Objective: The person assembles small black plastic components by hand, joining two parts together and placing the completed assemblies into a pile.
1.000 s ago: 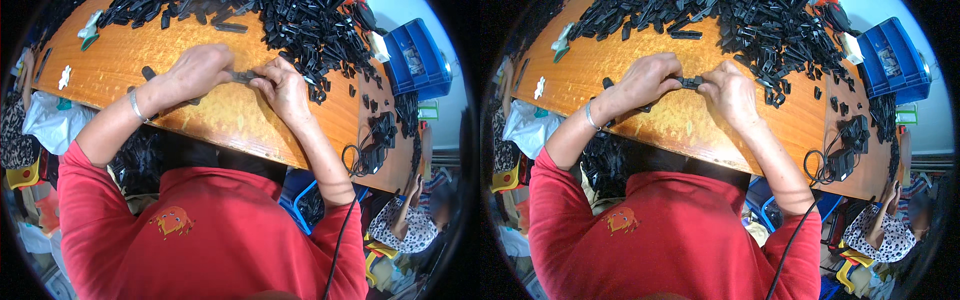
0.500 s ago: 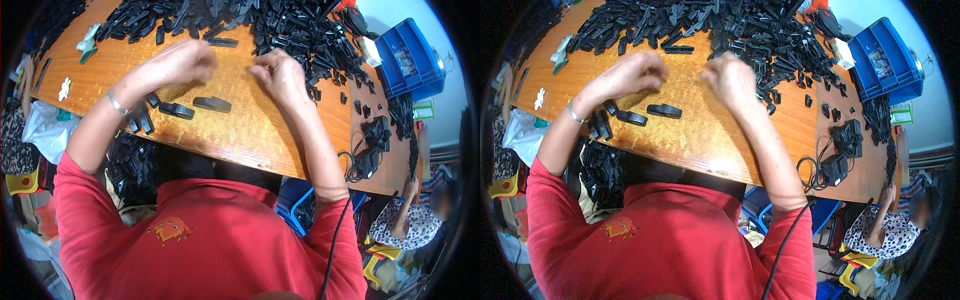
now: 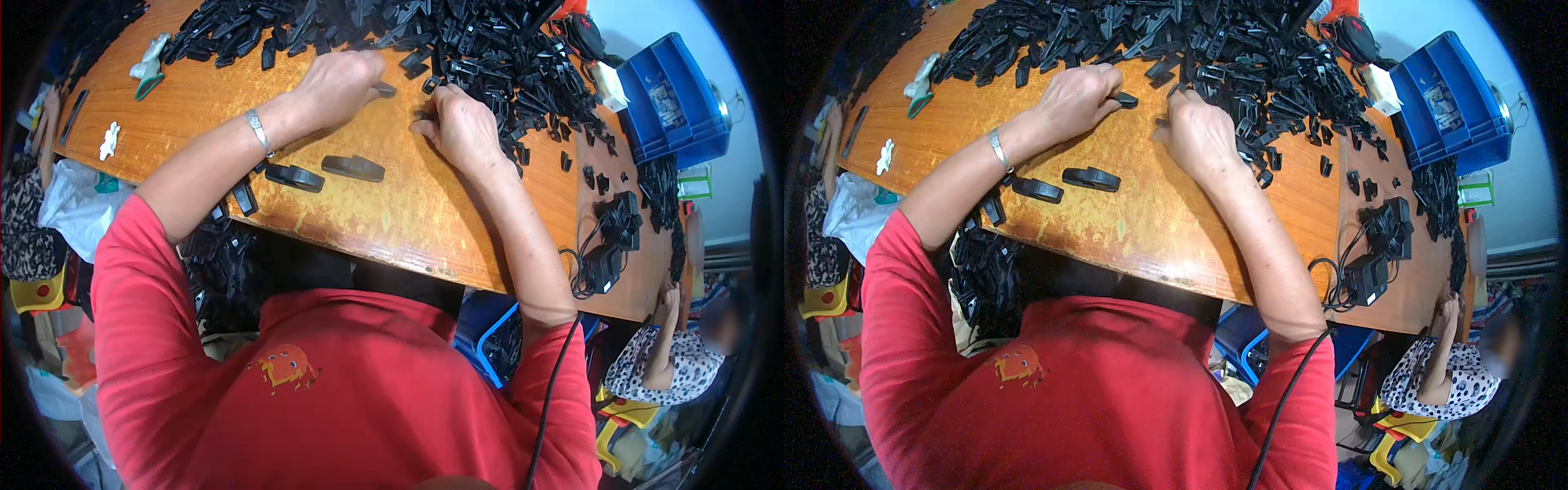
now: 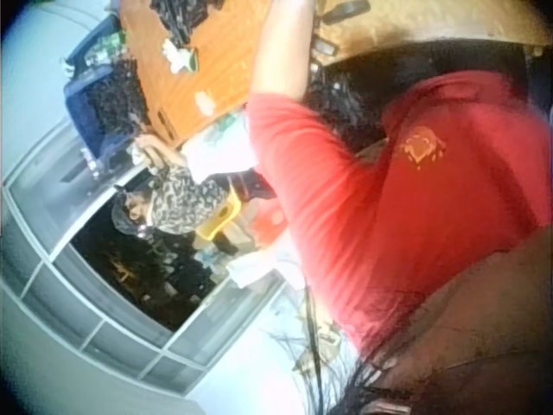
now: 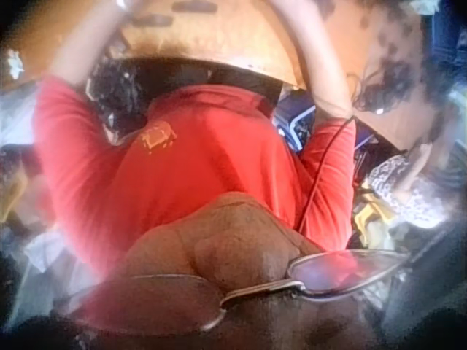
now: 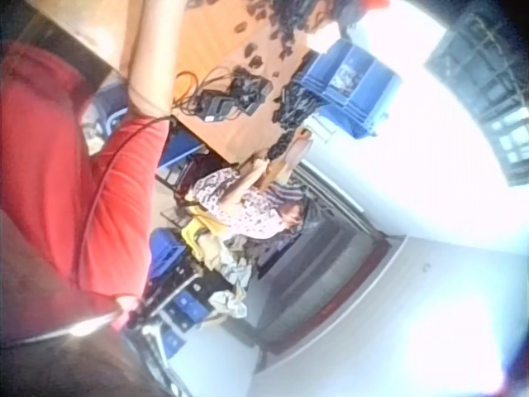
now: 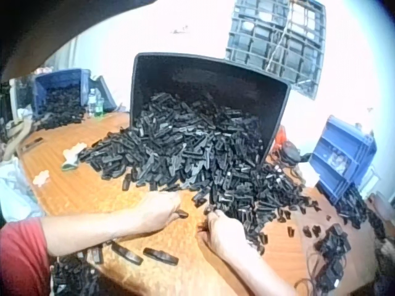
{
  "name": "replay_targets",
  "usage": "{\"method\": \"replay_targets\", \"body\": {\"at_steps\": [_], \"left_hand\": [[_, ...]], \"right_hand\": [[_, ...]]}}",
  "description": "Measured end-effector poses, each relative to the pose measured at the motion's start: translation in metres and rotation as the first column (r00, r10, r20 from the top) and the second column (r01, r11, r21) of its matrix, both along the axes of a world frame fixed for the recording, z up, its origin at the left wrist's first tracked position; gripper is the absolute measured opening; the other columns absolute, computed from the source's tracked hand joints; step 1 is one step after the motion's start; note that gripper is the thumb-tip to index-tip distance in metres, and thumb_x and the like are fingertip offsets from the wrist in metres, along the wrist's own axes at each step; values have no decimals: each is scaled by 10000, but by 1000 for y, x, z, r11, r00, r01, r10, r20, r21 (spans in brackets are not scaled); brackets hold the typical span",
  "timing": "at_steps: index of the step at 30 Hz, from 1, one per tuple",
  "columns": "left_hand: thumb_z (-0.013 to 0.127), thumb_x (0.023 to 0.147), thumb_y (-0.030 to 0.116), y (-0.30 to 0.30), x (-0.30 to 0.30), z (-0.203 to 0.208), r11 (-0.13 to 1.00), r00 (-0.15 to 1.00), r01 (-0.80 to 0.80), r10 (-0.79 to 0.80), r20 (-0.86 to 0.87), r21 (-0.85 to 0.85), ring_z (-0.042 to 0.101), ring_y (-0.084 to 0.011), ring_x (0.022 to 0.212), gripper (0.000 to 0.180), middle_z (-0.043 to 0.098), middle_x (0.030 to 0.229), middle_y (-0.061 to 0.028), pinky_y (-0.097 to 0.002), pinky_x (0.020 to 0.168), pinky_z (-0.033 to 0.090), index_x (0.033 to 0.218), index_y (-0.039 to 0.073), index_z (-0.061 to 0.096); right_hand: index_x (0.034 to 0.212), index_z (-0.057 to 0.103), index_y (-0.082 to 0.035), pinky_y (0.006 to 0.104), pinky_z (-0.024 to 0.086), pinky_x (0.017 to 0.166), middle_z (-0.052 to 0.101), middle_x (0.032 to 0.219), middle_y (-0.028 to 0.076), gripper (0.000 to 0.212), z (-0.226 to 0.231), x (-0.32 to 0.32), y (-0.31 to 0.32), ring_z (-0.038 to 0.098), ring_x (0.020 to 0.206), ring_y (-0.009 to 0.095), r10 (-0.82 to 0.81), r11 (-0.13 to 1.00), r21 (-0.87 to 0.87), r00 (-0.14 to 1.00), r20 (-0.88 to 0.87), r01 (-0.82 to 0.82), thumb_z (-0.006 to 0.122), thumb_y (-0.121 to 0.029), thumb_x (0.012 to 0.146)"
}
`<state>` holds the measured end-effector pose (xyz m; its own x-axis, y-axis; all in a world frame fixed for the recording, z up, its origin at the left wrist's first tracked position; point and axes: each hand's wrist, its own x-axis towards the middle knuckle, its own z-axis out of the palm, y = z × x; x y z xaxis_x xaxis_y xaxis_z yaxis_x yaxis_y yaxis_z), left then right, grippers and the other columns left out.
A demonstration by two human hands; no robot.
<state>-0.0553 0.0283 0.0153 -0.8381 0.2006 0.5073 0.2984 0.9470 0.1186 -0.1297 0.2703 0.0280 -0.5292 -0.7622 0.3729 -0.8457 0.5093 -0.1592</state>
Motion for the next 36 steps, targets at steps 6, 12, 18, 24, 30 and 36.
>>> {"method": "replay_targets", "body": {"at_steps": [6,12,18,24,30,36], "left_hand": [[836,882,141,21,27,12,995,994,104,-104,26,0,692,-365,923,234,665,970,-144,-474,805,561,944,24,643],[769,933,98,21,39,8,973,966,100,-145,215,209,690,-348,1015,159,666,1051,-130,-454,867,568,1070,48,706],[716,959,52,17,35,25,984,950,174,-157,269,-42,647,-329,1151,153,660,1169,-108,-421,948,555,1111,58,739],[835,883,156,6,32,27,980,967,148,-115,226,-133,651,-331,1136,232,680,1143,-109,-424,961,551,1057,34,742],[871,864,199,0,48,17,994,956,49,-74,284,94,684,-364,1030,279,708,1019,-140,-449,897,551,1034,19,742],[865,862,159,-5,53,12,967,947,19,-99,304,255,695,-375,968,229,705,988,-149,-466,842,554,972,1,741]], "right_hand": [[915,626,-18,445,531,690,664,749,172,488,7,12,8,658,718,337,-80,997,33,917,392,74,996,-290,752],[929,635,0,419,529,680,674,776,178,397,4,29,21,664,718,303,-18,998,-44,929,369,37,963,-186,803],[1018,695,48,460,585,865,751,1028,236,321,10,38,27,743,964,409,-55,996,-36,895,443,79,900,-98,819],[1062,762,26,470,590,896,755,1065,228,297,3,36,20,743,976,399,-55,990,-102,919,390,102,881,-126,835],[1073,810,-28,470,594,860,737,1031,211,278,-3,40,-7,739,953,407,78,983,-182,966,247,-32,876,-143,830],[1053,811,-23,482,583,807,705,977,203,262,-4,39,-10,726,900,418,117,982,-175,960,254,-73,875,-116,817]]}}
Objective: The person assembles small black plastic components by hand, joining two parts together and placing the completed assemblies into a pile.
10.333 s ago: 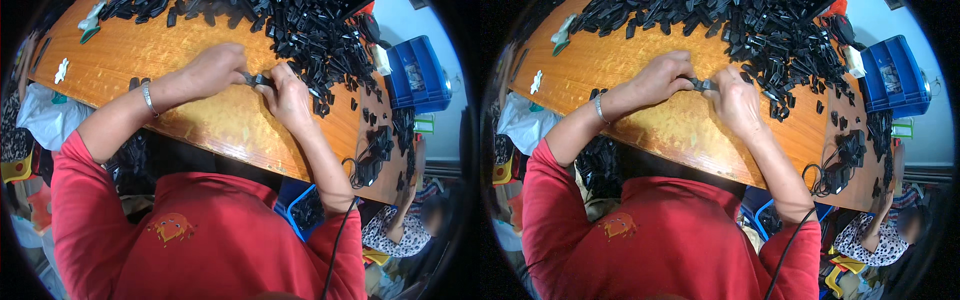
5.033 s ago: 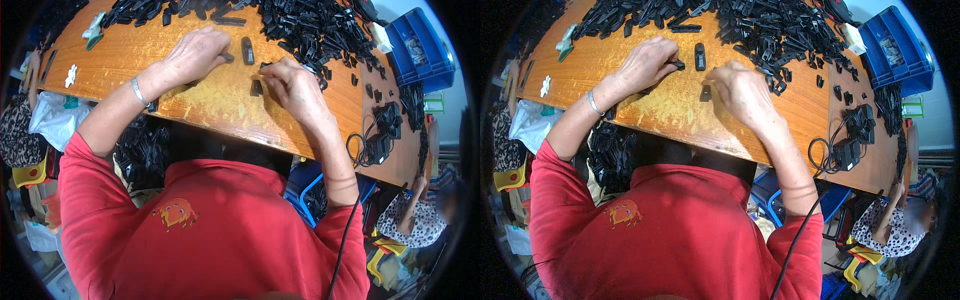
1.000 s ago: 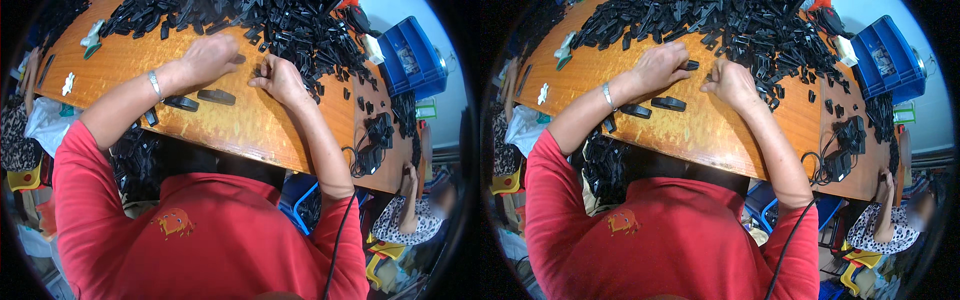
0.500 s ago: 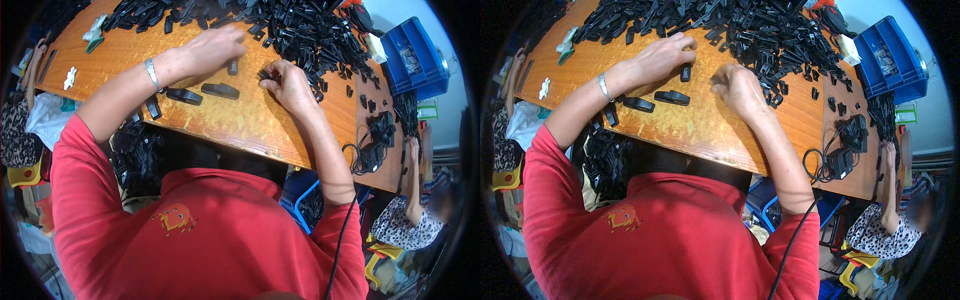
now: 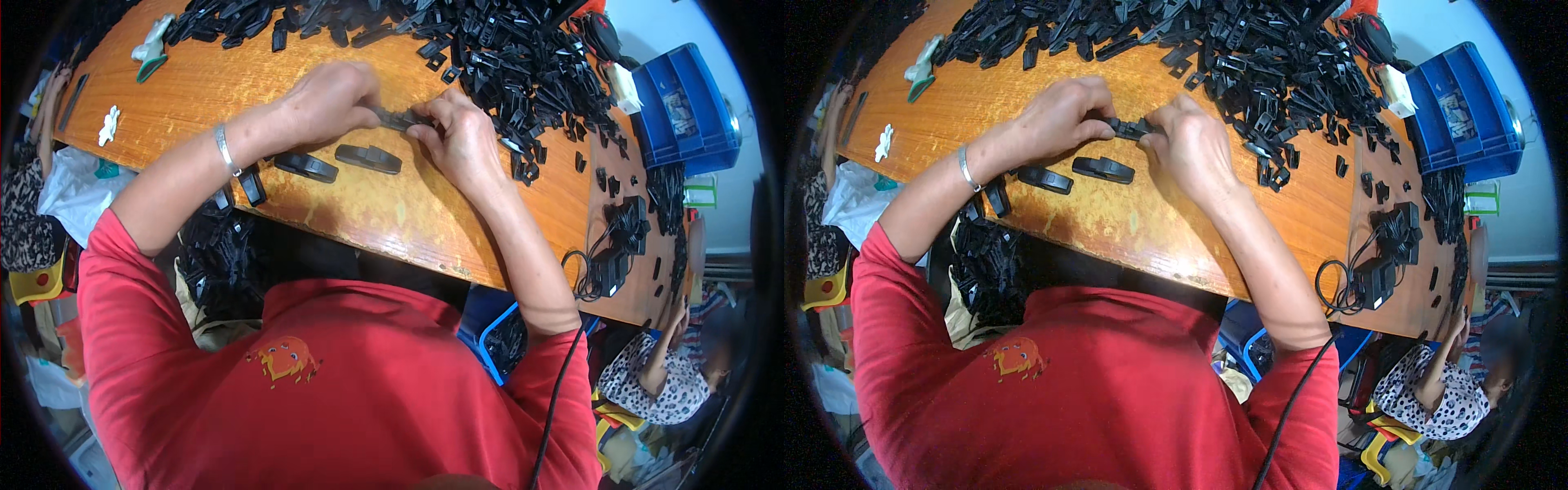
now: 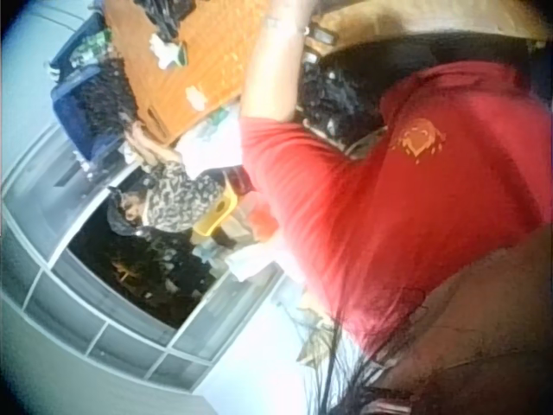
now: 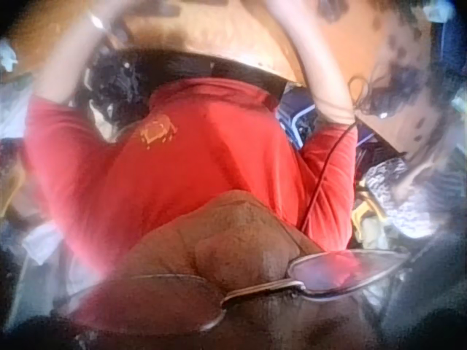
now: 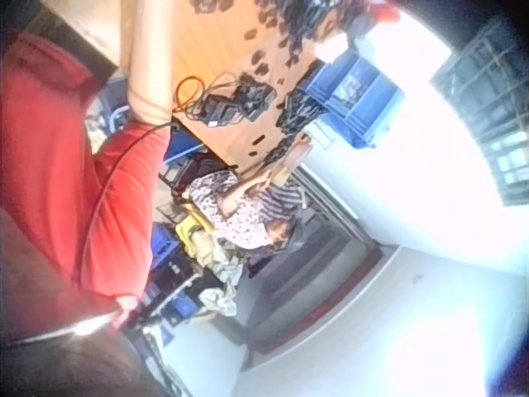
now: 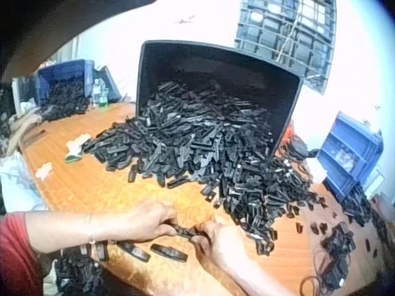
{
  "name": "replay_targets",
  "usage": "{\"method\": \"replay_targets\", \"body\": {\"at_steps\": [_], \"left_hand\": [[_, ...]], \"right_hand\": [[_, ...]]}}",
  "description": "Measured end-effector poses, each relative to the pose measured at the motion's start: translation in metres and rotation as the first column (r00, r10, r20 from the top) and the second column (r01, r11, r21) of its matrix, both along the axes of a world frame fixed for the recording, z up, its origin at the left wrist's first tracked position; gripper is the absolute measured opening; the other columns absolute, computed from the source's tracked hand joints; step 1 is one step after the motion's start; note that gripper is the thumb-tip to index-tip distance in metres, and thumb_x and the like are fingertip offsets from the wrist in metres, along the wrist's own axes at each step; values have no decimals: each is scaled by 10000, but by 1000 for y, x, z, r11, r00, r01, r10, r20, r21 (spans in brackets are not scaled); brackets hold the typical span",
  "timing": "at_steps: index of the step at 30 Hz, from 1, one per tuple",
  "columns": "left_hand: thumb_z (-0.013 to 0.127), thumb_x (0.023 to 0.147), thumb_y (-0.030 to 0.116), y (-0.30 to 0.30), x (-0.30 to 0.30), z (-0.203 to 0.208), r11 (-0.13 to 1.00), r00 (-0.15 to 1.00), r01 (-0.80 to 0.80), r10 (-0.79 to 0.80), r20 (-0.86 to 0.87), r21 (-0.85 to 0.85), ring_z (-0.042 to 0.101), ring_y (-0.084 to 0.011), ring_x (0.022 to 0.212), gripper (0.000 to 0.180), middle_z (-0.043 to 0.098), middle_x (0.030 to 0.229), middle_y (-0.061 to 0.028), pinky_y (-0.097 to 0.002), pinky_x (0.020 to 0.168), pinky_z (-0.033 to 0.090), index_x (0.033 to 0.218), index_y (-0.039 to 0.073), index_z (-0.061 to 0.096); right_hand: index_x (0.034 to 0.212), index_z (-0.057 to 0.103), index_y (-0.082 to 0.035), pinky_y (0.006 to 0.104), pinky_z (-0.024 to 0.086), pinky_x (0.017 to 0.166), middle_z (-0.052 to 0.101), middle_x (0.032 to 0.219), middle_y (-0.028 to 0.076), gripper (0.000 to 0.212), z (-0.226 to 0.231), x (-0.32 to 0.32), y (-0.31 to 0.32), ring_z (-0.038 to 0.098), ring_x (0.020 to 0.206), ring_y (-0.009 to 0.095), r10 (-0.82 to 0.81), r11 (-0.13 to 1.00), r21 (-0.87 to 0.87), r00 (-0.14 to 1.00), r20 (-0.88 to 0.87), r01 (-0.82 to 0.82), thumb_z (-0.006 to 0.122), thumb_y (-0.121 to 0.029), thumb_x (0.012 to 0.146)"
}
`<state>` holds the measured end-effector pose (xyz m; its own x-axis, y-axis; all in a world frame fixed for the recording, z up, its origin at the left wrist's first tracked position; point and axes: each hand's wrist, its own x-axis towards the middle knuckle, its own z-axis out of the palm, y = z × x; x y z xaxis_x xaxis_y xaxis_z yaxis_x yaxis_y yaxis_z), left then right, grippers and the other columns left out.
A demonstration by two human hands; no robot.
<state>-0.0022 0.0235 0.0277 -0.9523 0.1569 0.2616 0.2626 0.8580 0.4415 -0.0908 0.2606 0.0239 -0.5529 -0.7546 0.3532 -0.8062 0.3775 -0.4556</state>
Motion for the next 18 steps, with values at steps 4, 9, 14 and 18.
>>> {"method": "replay_targets", "body": {"at_steps": [4,9,14,18], "left_hand": [[868,848,139,1,-3,-10,997,998,43,-40,-47,58,692,-375,967,232,694,978,-157,-464,837,551,973,-6,737],[872,835,109,-6,-6,5,993,984,81,-94,151,88,709,-344,916,222,706,953,-147,-448,818,553,975,-11,748],[829,907,146,-38,-25,15,997,998,-53,52,19,58,739,-317,953,274,750,1022,-167,-429,857,577,1144,12,792],[754,971,179,-42,-70,-3,920,925,-344,297,-237,-189,711,-395,1043,247,710,1111,-189,-479,938,577,1127,-11,777]], "right_hand": [[1014,812,-35,490,578,788,700,962,188,248,-8,-2,-18,723,880,416,75,996,-51,997,30,-73,892,-120,794],[1000,825,-63,464,583,810,728,976,167,265,-10,-12,-15,731,929,379,180,983,7,979,94,-181,913,-216,803],[1078,834,-66,456,604,881,756,1023,147,246,15,-37,-4,743,949,352,82,996,34,995,50,-83,839,-214,881],[1224,791,-67,455,592,871,697,1088,154,338,11,-71,-13,714,1023,363,-62,992,80,933,-356,97,700,1,907]]}}
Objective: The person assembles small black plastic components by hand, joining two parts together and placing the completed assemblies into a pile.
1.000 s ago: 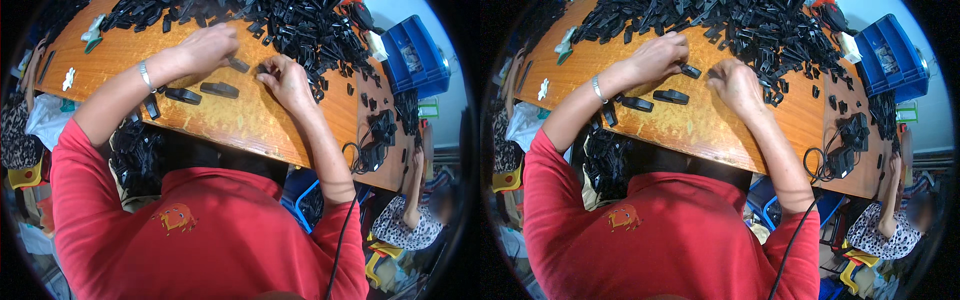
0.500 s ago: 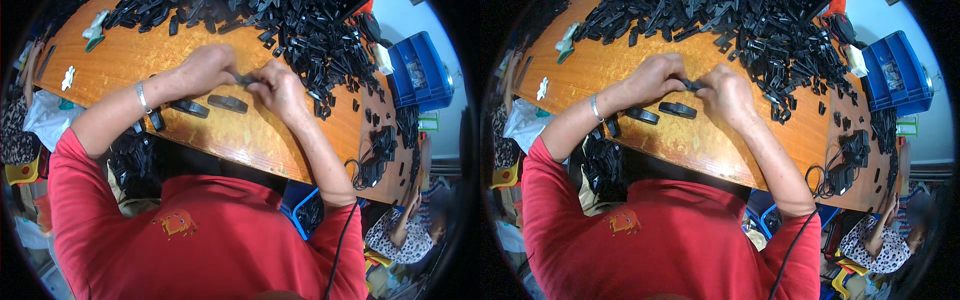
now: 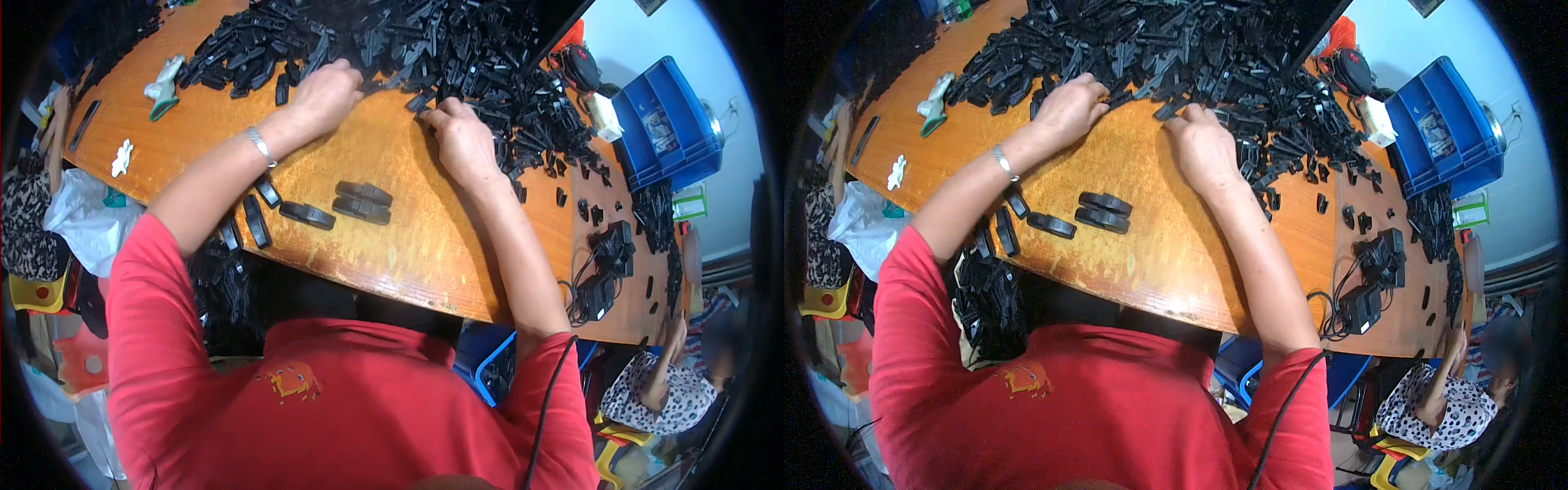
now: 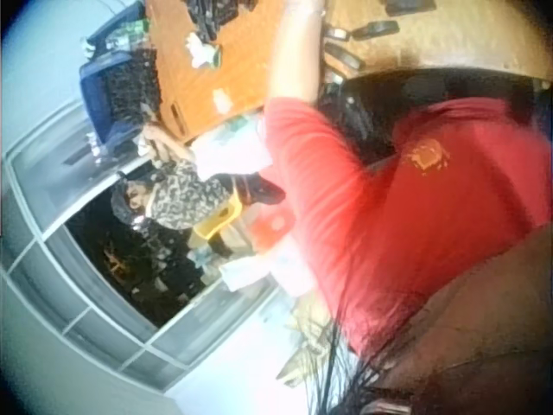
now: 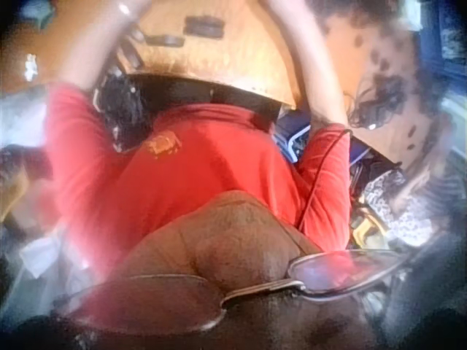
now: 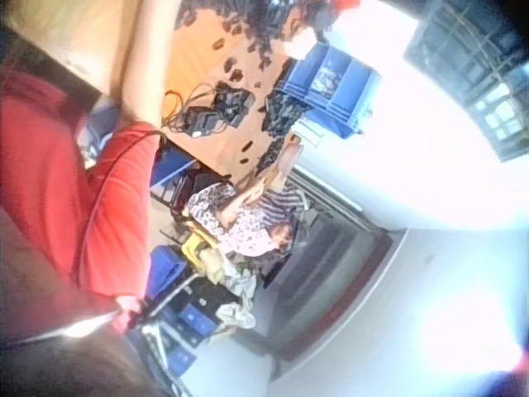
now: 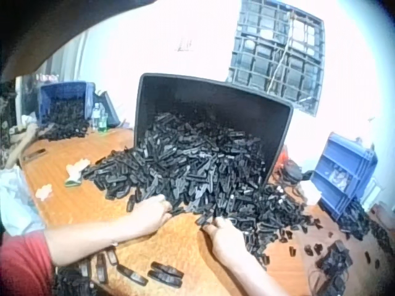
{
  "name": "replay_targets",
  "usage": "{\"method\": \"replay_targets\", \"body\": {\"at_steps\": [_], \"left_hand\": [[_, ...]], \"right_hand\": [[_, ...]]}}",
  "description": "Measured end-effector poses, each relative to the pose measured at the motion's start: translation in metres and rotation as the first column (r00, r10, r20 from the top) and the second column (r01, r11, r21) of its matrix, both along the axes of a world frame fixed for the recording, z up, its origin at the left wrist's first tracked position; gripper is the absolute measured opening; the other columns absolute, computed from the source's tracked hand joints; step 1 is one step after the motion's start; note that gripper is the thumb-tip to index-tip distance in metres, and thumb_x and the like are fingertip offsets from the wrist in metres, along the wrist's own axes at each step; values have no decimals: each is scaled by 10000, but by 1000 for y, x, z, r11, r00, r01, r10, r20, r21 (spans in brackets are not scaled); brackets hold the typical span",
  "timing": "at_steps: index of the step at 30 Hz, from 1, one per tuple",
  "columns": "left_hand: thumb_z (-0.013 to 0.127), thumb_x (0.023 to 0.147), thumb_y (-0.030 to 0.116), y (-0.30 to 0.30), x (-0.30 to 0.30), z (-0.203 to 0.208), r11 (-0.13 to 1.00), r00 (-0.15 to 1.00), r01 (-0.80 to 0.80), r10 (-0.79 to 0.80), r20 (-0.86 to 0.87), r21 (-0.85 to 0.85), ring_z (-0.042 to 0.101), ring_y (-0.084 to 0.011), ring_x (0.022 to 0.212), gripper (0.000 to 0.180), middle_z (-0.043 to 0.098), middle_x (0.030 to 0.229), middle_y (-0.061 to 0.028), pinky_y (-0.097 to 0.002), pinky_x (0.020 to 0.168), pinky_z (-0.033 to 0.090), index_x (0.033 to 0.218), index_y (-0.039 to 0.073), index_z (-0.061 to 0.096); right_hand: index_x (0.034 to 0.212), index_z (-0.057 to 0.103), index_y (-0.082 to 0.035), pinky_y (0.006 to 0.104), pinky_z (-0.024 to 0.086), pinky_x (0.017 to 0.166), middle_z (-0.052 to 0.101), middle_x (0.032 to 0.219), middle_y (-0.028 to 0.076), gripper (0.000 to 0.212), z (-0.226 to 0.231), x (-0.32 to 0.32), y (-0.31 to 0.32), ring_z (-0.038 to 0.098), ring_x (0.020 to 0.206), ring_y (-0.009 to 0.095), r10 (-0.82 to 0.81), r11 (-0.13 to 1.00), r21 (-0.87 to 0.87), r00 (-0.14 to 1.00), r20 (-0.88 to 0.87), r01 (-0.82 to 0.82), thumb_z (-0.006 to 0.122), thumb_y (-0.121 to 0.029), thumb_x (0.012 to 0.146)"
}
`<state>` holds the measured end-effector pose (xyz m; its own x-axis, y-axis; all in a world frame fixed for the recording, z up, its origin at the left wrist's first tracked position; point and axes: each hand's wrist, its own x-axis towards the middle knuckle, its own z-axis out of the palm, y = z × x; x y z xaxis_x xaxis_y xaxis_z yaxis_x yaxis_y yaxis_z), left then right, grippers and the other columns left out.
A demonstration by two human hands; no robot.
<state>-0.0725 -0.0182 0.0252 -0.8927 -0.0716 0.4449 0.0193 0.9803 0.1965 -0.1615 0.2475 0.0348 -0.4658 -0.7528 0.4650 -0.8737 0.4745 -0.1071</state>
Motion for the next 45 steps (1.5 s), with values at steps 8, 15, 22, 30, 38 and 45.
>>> {"method": "replay_targets", "body": {"at_steps": [8,15,22,30,38,45], "left_hand": [[775,911,124,12,-11,-9,995,998,41,-46,-51,-93,705,-415,1012,208,685,979,-196,-503,880,584,982,-25,649],[691,883,0,31,11,-12,962,957,254,-265,-115,-99,710,-453,844,175,651,980,-217,-512,718,594,1040,6,615],[739,915,100,60,44,10,963,956,270,-268,118,0,693,-463,951,212,641,1022,-207,-529,816,580,1078,28,624],[696,927,84,54,36,20,874,909,411,-415,42,-259,639,-344,1061,111,636,1041,-140,-442,871,578,1029,42,712],[882,843,168,38,35,12,910,890,367,-404,213,191,692,-353,1012,272,701,1007,-124,-455,873,554,1038,34,750],[882,849,161,29,41,-13,881,909,378,-411,63,285,698,-357,966,237,707,981,-137,-455,837,550,984,10,759]], "right_hand": [[1048,738,-13,471,606,862,674,1045,181,184,-3,-10,2,694,1055,377,36,994,106,992,-124,-23,656,-51,887],[1166,740,-67,487,596,804,682,1008,200,278,-16,42,3,716,851,395,179,949,-301,944,278,-91,697,-48,892],[1043,743,-44,478,580,821,715,930,163,191,-11,69,32,720,929,371,100,986,-162,922,374,-42,753,-50,852],[979,749,-8,519,588,831,712,951,229,125,-1,69,35,720,920,437,-67,996,72,975,210,53,765,-95,891],[1024,778,-13,495,582,834,710,1021,213,153,-5,69,23,725,948,418,50,990,-144,924,380,6,808,-78,889],[1064,807,-37,471,584,825,705,1002,192,223,-12,52,11,728,933,402,34,993,-122,936,350,9,843,-70,847]]}}
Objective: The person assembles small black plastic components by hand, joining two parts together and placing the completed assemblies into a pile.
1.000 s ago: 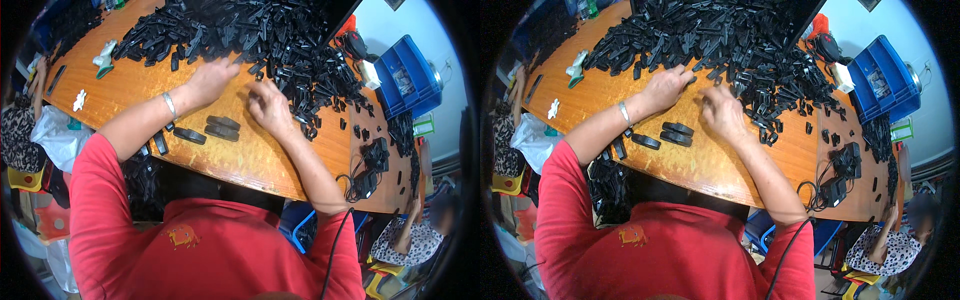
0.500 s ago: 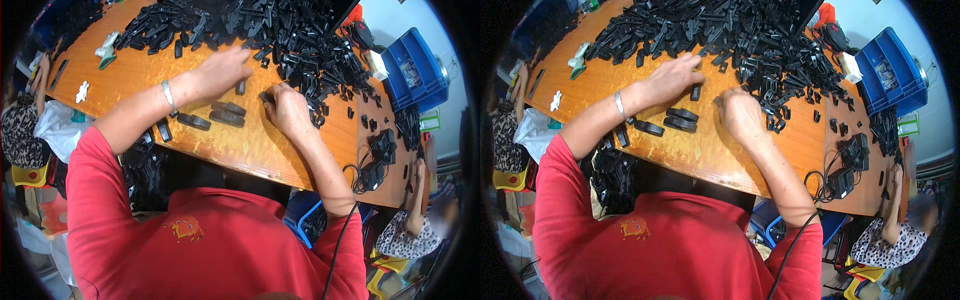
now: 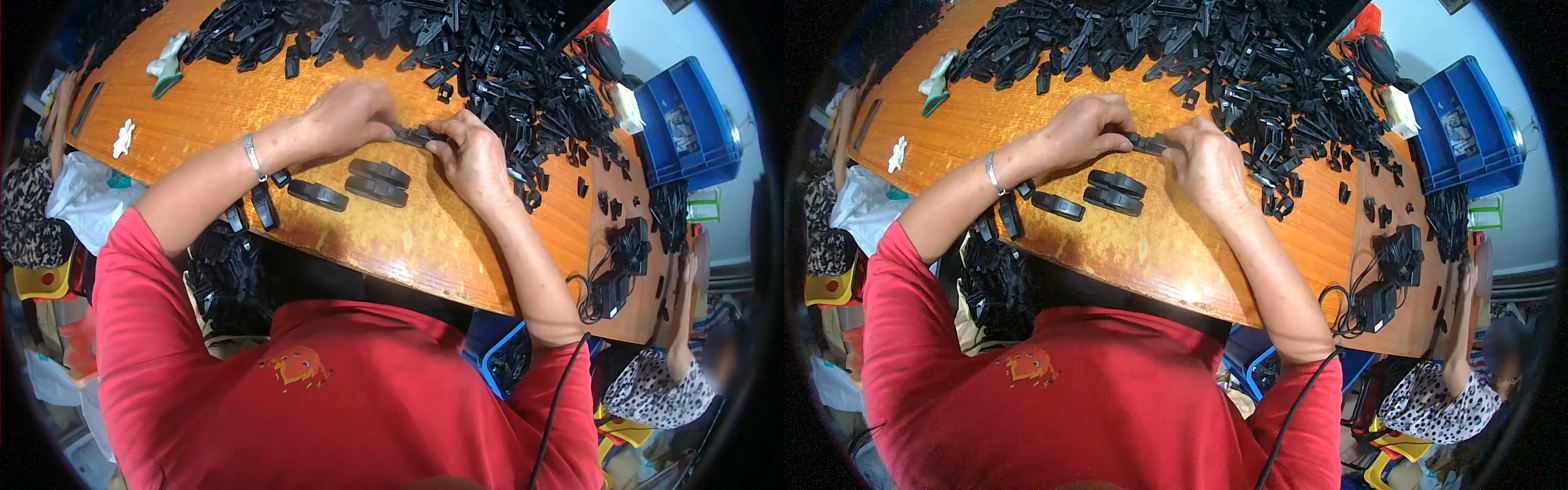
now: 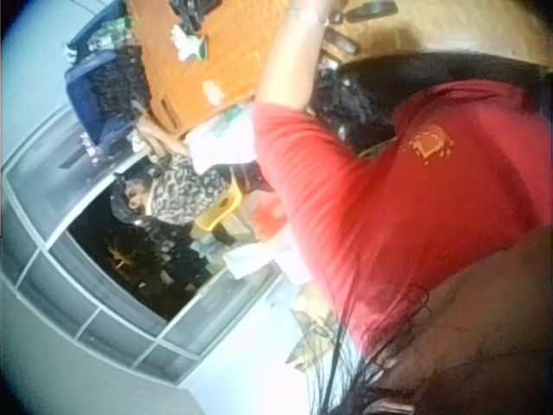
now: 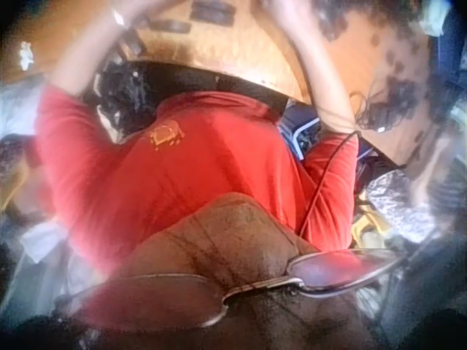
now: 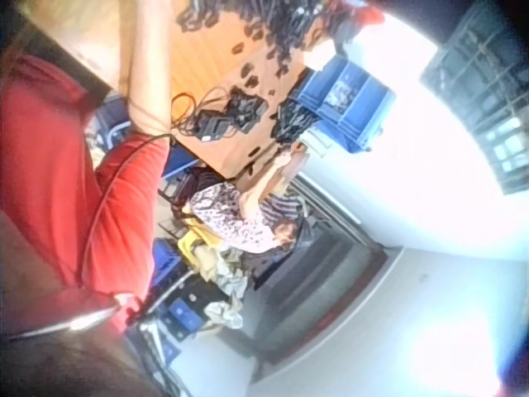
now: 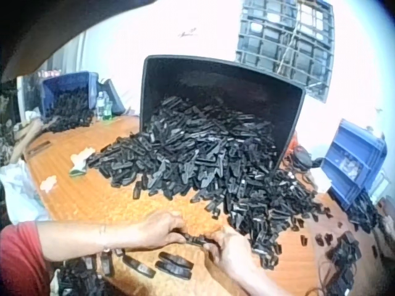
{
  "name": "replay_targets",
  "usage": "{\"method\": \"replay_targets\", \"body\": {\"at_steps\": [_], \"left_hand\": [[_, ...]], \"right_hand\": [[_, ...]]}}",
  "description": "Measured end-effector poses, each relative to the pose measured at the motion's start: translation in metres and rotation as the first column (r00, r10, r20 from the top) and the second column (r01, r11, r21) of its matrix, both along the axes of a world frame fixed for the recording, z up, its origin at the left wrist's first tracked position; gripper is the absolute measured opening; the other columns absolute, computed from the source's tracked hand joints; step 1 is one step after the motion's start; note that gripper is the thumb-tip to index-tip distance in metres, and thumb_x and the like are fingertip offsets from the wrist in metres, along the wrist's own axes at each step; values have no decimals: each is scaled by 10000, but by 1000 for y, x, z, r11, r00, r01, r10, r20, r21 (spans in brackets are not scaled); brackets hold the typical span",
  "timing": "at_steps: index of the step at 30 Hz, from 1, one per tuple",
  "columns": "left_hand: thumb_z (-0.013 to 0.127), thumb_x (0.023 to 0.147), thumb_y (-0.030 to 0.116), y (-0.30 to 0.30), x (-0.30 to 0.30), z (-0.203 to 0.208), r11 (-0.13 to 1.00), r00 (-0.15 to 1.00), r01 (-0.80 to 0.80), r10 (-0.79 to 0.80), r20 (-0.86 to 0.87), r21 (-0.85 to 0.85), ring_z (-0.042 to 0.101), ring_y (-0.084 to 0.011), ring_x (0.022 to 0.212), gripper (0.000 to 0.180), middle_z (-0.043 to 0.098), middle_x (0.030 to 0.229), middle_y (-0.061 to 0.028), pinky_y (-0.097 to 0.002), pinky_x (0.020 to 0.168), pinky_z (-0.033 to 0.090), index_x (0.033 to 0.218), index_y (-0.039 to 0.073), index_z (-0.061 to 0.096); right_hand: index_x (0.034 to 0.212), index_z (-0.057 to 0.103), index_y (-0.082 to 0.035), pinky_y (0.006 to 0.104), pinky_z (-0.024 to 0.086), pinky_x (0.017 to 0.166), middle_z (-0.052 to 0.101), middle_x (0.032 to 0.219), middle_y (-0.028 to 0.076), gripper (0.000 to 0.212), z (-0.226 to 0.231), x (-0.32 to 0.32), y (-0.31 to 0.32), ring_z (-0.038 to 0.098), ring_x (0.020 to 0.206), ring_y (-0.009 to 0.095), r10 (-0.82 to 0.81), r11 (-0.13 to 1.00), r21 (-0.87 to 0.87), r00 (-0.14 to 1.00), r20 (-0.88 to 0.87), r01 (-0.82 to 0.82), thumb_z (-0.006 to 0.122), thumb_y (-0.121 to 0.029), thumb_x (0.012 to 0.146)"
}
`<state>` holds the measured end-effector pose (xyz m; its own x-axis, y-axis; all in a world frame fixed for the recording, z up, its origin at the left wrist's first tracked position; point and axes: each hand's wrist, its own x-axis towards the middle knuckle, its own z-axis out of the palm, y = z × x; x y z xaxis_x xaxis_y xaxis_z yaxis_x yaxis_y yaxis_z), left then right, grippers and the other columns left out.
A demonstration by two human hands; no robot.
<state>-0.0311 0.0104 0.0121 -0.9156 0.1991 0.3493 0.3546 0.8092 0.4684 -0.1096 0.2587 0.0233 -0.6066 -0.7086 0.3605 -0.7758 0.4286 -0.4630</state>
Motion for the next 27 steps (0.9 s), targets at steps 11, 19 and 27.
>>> {"method": "replay_targets", "body": {"at_steps": [11,19,27], "left_hand": [[881,841,116,-10,-5,15,995,960,35,-59,274,90,694,-286,864,200,697,911,-108,-413,774,536,986,18,784],[784,960,220,-8,-93,33,960,966,-254,246,-79,-114,749,-395,1005,282,760,1080,-223,-484,901,592,1129,-5,772],[853,902,254,7,-130,16,892,894,-418,437,93,-173,741,-419,941,300,762,937,-203,-492,855,586,987,-6,732]], "right_hand": [[1005,846,-105,471,579,750,722,919,137,187,6,-9,-20,725,865,380,145,989,54,986,-77,-141,845,-222,859],[1006,754,16,490,633,801,730,1025,250,373,7,-64,-42,769,898,431,-251,958,72,933,-259,278,887,-297,850],[1032,766,-21,491,615,857,747,1014,247,194,-7,-62,-42,753,946,431,-183,962,156,955,-235,223,732,-159,900]]}}
